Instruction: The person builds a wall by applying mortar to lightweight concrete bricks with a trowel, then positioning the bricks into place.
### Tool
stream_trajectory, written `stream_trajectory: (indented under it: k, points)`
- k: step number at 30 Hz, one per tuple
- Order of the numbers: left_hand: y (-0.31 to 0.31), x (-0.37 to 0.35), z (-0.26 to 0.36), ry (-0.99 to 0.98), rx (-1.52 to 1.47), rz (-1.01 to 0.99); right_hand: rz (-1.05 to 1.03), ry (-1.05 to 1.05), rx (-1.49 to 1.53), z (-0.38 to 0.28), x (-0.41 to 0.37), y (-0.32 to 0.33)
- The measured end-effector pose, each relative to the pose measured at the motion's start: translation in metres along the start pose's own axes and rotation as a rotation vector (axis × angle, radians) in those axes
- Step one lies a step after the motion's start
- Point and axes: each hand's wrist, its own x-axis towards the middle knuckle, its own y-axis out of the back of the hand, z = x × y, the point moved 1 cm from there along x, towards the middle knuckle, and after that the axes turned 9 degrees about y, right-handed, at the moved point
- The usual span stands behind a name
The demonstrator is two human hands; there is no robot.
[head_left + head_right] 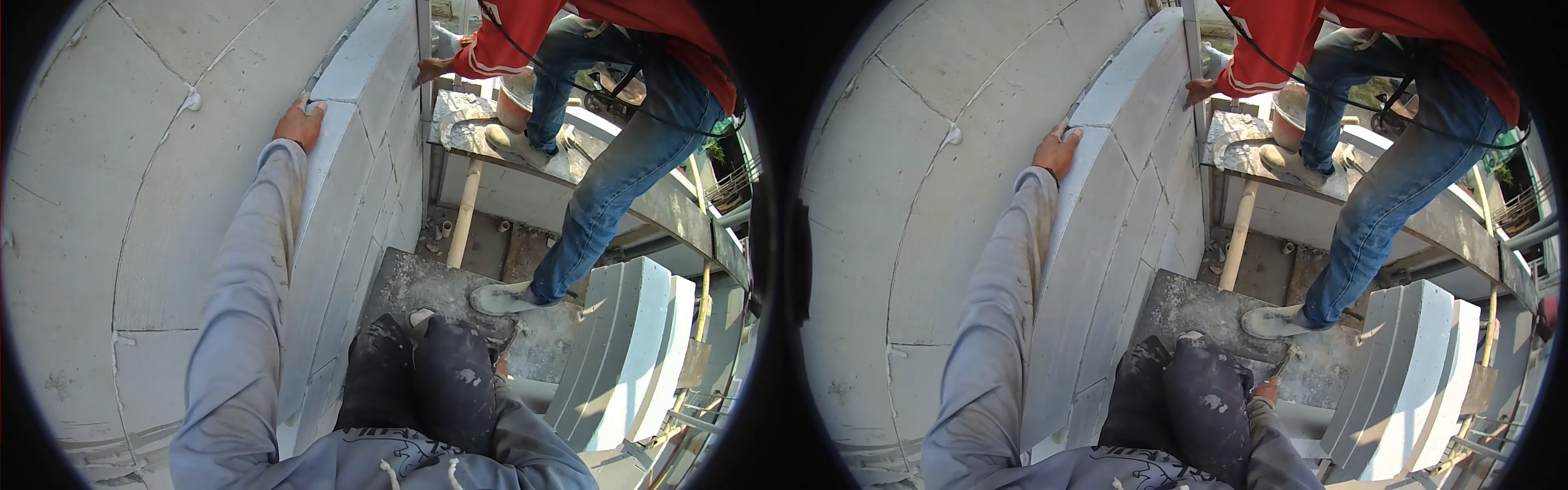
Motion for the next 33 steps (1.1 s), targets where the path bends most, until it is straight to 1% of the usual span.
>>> stream_trajectory:
  k: [1, 2, 4, 6, 8, 10, 12, 13, 14, 16, 17, 19, 20, 22, 24, 26, 28, 30, 32, 33]
  points:
    - [0.000, 0.001, 0.001, -0.007, -0.005, 0.001, -0.034, 0.035, 0.015, -0.002, 0.005, 0.012]
    - [0.001, 0.001, 0.003, -0.018, -0.012, 0.005, -0.020, 0.031, 0.019, -0.005, 0.006, 0.031]
    - [-0.003, 0.004, 0.001, -0.038, -0.012, 0.014, -0.172, 0.133, 0.093, -0.014, 0.004, 0.069]
    - [-0.001, 0.006, 0.003, -0.057, -0.018, 0.038, -0.282, 0.249, -0.058, 0.020, 0.038, 0.044]
    - [0.002, -0.003, 0.008, 0.012, 0.045, 0.003, 0.093, 0.428, -0.037, 0.019, 0.000, 0.085]
    - [0.001, -0.003, 0.008, -0.007, 0.041, 0.028, 0.040, 0.386, 0.084, 0.027, -0.023, 0.104]
    - [-0.001, -0.002, 0.007, 0.000, 0.080, 0.012, 0.024, 0.373, 0.100, 0.047, -0.039, 0.109]
    - [0.000, -0.004, 0.009, -0.002, 0.105, 0.015, 0.020, 0.370, 0.094, 0.066, -0.038, 0.100]
    - [0.002, -0.005, 0.010, -0.013, 0.098, 0.012, 0.022, 0.380, 0.072, 0.099, -0.028, 0.073]
    - [0.003, -0.007, 0.010, 0.003, 0.057, -0.002, 0.028, 0.429, 0.019, 0.190, 0.018, -0.011]
    - [0.005, -0.008, 0.012, -0.005, 0.056, -0.012, 0.032, 0.451, 0.002, 0.224, 0.033, -0.041]
    - [0.006, -0.012, 0.013, 0.013, 0.072, 0.002, 0.041, 0.468, -0.024, 0.234, 0.019, -0.043]
    - [0.002, -0.012, 0.011, 0.010, 0.067, -0.007, 0.010, 0.417, -0.038, 0.239, 0.018, -0.038]
    - [0.002, -0.006, 0.010, -0.001, 0.055, 0.005, -0.053, 0.316, -0.071, 0.181, -0.039, 0.036]
    - [0.004, -0.005, 0.010, 0.009, 0.019, -0.006, -0.079, 0.320, -0.031, 0.150, -0.045, 0.056]
    - [0.003, -0.008, 0.010, 0.036, 0.040, -0.002, -0.074, 0.348, 0.043, 0.098, -0.058, 0.092]
    - [0.004, -0.005, 0.011, 0.036, 0.036, 0.005, -0.082, 0.444, 0.128, 0.026, -0.066, 0.140]
    - [0.001, -0.008, 0.008, 0.046, 0.045, 0.003, -0.023, 0.533, 0.232, -0.034, -0.055, 0.169]
    - [0.005, -0.011, 0.011, 0.013, 0.021, 0.011, -0.010, 0.675, 0.228, -0.088, -0.012, 0.173]
    - [0.007, -0.012, 0.011, 0.021, 0.032, 0.010, -0.049, 0.680, 0.202, -0.128, -0.002, 0.190]
